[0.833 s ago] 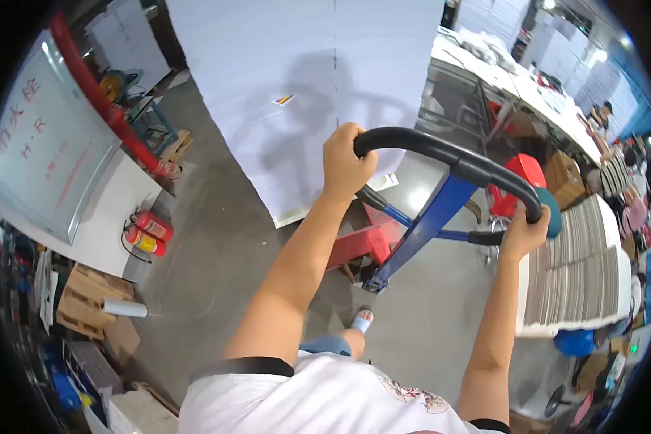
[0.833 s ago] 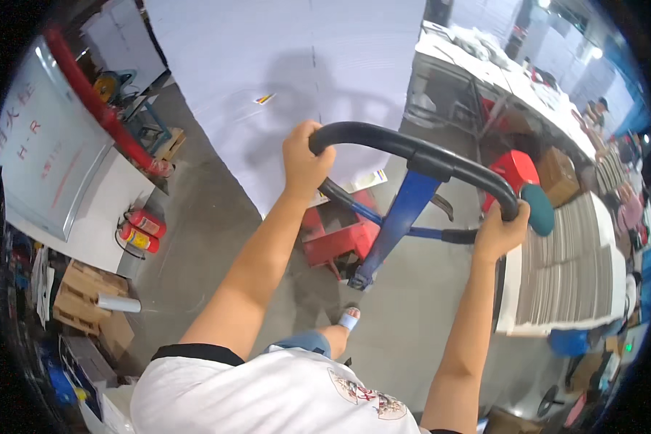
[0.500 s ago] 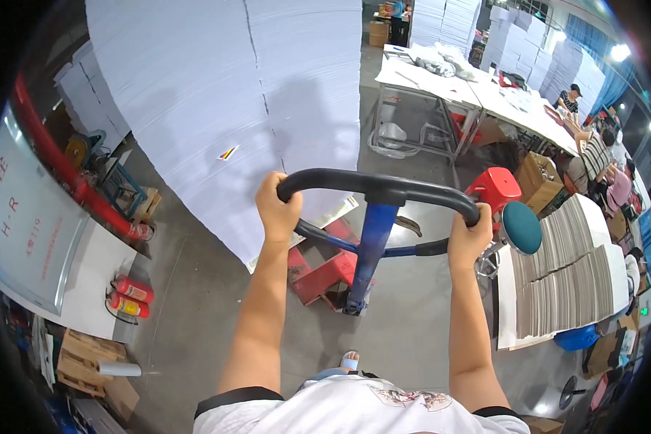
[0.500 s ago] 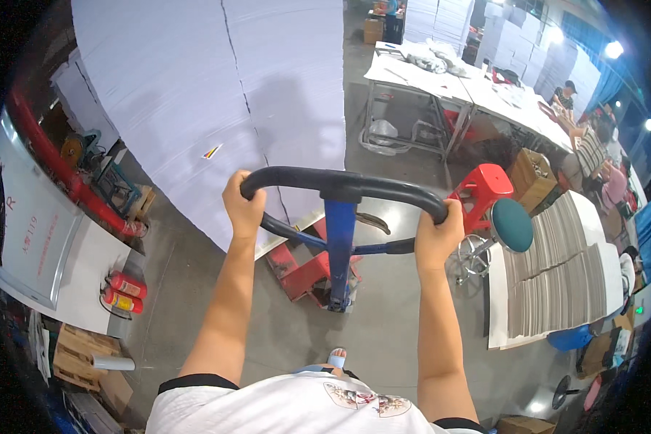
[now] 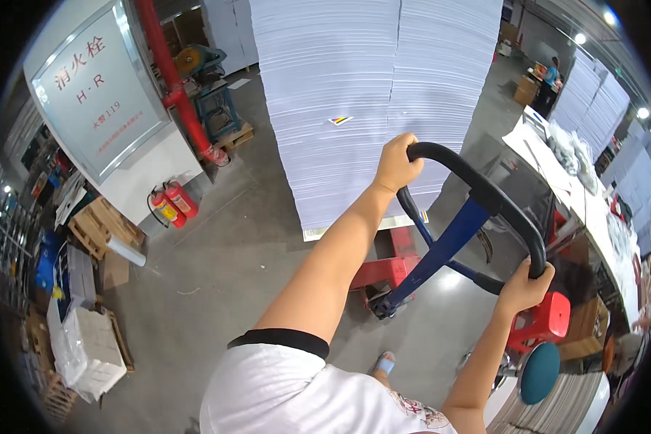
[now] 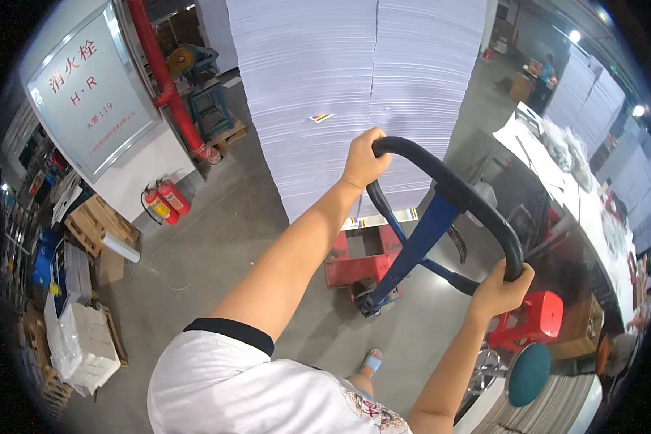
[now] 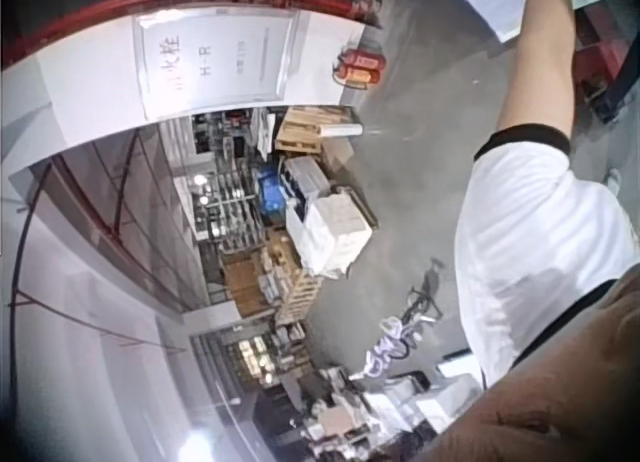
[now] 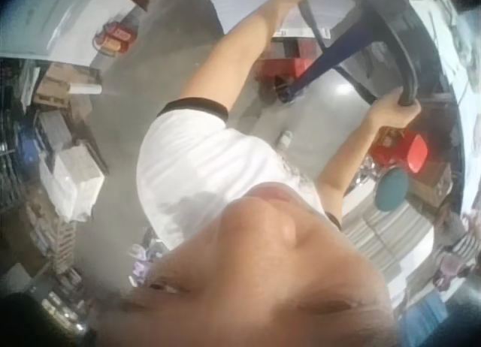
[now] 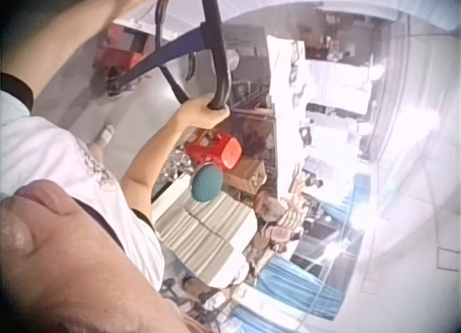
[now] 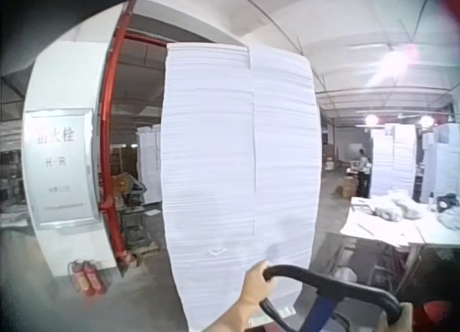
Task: The person uses a red manual pallet jack to transport a large stack of white rectangular boards through a warehouse. They navigate the load around obstacles, including cardboard boxes and workstations, and maneuver the pallet jack to position the stack near other stored materials.
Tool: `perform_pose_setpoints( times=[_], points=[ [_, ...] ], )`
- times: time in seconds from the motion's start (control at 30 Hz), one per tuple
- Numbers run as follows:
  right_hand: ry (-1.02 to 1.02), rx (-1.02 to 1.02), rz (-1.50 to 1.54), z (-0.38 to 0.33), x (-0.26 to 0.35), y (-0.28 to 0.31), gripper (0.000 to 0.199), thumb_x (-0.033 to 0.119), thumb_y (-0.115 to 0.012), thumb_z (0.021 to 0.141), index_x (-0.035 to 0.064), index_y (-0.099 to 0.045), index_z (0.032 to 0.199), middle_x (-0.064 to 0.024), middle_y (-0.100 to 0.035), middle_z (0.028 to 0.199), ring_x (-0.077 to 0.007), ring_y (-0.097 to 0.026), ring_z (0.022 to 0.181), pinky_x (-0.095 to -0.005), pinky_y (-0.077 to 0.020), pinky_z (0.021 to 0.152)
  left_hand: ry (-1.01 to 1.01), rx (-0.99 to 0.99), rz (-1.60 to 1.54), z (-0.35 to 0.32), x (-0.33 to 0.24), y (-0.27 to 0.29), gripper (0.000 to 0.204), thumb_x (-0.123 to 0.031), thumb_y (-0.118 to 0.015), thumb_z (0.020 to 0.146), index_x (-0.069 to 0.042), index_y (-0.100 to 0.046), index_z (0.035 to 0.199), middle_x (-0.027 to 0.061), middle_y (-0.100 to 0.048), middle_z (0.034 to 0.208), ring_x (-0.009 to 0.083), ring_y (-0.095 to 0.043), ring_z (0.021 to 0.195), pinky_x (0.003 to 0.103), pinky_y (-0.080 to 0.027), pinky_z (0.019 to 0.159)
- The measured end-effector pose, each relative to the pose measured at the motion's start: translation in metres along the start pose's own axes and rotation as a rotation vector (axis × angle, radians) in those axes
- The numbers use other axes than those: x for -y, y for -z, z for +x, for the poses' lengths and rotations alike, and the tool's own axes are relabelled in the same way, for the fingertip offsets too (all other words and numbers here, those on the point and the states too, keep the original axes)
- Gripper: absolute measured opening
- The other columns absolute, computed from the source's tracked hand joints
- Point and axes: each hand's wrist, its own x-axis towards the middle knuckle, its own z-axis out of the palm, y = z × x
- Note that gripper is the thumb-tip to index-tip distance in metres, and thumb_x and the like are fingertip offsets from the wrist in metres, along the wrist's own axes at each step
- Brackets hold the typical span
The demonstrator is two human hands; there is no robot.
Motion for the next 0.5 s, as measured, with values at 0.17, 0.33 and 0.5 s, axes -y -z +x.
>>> perform_pose_setpoints(
  times=[0.17,0.33,0.5],
  points=[
    [0.129,0.022,0.037,0.071,-0.051,-0.069,0.016,0.011,-0.065,0.082,0.0018,-0.057,0.092,-0.0108,-0.059,0.076,-0.0243,-0.058,0.070,-0.0338,-0.0469,0.069,0.089,-0.067,0.043,0.023,0.014,-0.054,0.013,-0.003,-0.061,0.066,-0.001,-0.053,0.076,0.0148,-0.054,0.067,0.0296,-0.053,0.060,0.037,-0.042,0.057],
    [0.235,0.216,0.148,0.176,-0.113,-0.162,0.019,0.008,-0.066,0.079,0.0012,-0.056,0.095,-0.0106,-0.060,0.076,-0.0220,-0.059,0.069,-0.0344,-0.0478,0.068,0.045,-0.208,0.120,0.032,0.008,-0.101,0.014,-0.004,-0.061,0.064,-0.001,-0.053,0.075,0.0166,-0.055,0.069,0.0362,-0.055,0.065,0.041,-0.043,0.059],
    [0.195,0.251,0.152,0.205,-0.126,-0.242,0.029,0.015,-0.065,0.081,0.0000,-0.059,0.105,-0.0144,-0.066,0.086,-0.0269,-0.065,0.077,-0.0370,-0.0496,0.071,0.003,-0.242,0.204,0.070,0.049,-0.125,0.015,-0.005,-0.062,0.064,-0.001,-0.053,0.075,0.0176,-0.055,0.071,0.0375,-0.055,0.069,0.043,-0.044,0.062]
  ],
)
